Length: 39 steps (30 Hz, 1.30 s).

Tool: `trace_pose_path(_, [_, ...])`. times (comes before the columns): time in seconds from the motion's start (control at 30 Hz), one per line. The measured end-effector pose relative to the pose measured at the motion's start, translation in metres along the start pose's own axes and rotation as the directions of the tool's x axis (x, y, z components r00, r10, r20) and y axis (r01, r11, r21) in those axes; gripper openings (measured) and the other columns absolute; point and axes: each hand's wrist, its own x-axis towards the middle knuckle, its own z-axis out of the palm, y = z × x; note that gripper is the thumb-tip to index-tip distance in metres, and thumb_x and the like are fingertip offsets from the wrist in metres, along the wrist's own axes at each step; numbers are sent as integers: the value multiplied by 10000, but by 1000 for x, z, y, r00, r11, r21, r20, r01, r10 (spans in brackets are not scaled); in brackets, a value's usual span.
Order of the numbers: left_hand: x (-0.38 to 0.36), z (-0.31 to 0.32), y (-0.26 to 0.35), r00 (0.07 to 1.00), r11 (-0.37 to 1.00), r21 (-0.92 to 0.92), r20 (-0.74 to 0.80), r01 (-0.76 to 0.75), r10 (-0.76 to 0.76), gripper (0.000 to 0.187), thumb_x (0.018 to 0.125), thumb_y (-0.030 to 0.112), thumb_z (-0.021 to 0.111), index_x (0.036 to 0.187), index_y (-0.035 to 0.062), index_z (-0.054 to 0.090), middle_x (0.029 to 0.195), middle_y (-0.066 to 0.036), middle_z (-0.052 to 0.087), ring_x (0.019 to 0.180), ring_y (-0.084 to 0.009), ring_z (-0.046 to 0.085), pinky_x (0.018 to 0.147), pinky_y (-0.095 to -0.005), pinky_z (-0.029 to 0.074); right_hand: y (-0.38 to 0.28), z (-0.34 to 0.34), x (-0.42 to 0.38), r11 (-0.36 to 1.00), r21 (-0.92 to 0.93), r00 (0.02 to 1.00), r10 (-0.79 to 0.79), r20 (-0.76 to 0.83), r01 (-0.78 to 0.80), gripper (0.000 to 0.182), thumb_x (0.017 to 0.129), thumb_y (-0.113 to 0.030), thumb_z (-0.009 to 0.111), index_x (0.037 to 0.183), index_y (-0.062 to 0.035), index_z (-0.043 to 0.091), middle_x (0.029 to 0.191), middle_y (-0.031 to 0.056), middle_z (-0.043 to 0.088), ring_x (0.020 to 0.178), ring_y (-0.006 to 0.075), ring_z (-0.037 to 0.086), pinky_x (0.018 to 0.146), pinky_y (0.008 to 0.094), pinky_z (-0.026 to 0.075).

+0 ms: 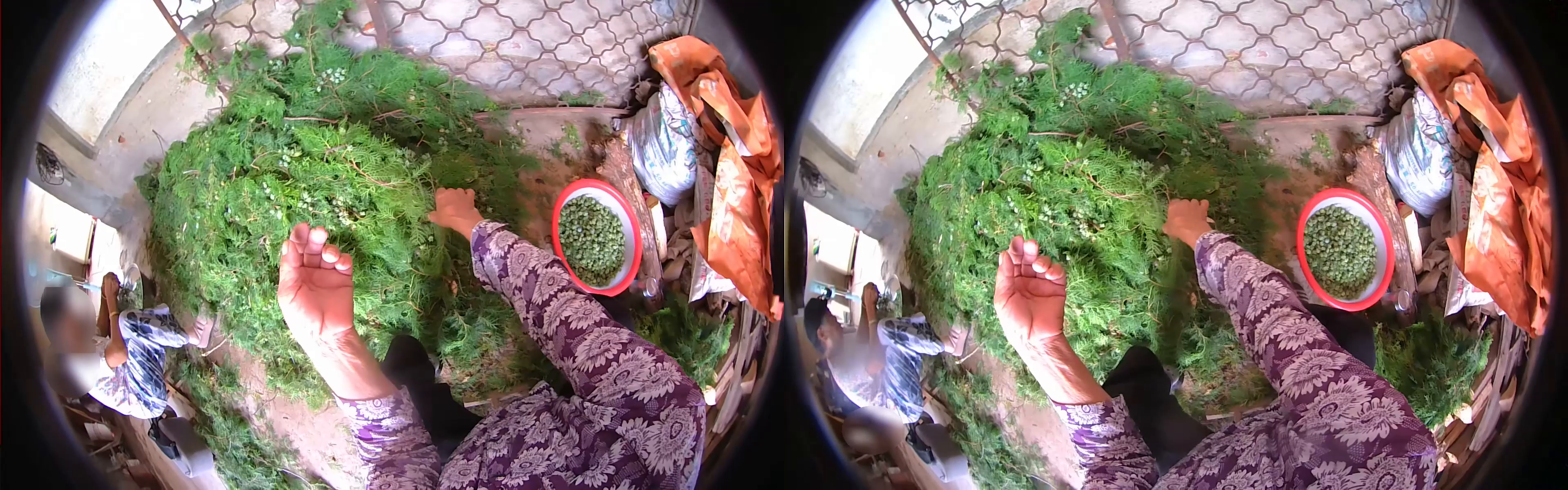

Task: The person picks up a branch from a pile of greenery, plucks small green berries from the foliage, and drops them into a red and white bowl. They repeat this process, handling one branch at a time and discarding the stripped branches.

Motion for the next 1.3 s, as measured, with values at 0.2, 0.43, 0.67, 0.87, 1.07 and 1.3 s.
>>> trace_pose_path(0.2, [0,6,-3,998,999,40,-54,-16,18,224,888,212,504,1000,24,549,875,-101,614,685,-180,526,616,-308,430,4,2,-16,988,33,986,-150,-66,152,224,786,-176,516,908,2,575,914,210,596,875,372,566,765,469,436])
trace_pose_path(0.43, [-1,8,-3,993,999,45,-119,-16,21,221,890,222,503,999,35,543,850,-85,616,667,-165,525,599,-295,431,15,30,-66,943,21,925,-321,-206,332,176,758,-102,460,845,12,563,804,216,604,773,393,582,695,465,465])
trace_pose_path(0.67, [0,0,-1,999,1000,25,-43,-13,14,236,884,204,505,1009,10,554,882,-107,631,688,-183,543,614,-321,432,41,86,-142,956,190,966,-189,-178,222,173,794,-152,450,819,-2,531,776,213,589,755,402,566,667,484,444])
trace_pose_path(0.87, [0,2,-2,999,1000,23,-32,-5,5,229,881,191,509,1002,2,553,886,-112,624,702,-188,539,627,-324,438,53,110,-169,939,270,970,-171,-173,214,189,777,-169,481,791,19,480,747,241,547,728,424,531,654,493,418])
trace_pose_path(1.07, [-1,6,-2,996,999,34,-90,-14,17,230,886,216,508,1002,23,554,849,-93,630,664,-168,534,605,-292,439,68,55,-182,921,289,961,-220,-167,261,247,754,-210,489,757,36,497,712,265,536,737,425,535,661,475,422])
trace_pose_path(1.3, [6,4,-17,1000,999,31,-24,12,-11,207,873,179,522,982,8,563,856,-109,633,676,-182,554,607,-312,454,98,-20,-247,910,385,983,-180,27,156,324,733,-266,528,674,52,521,634,220,510,595,327,521,572,411,391])
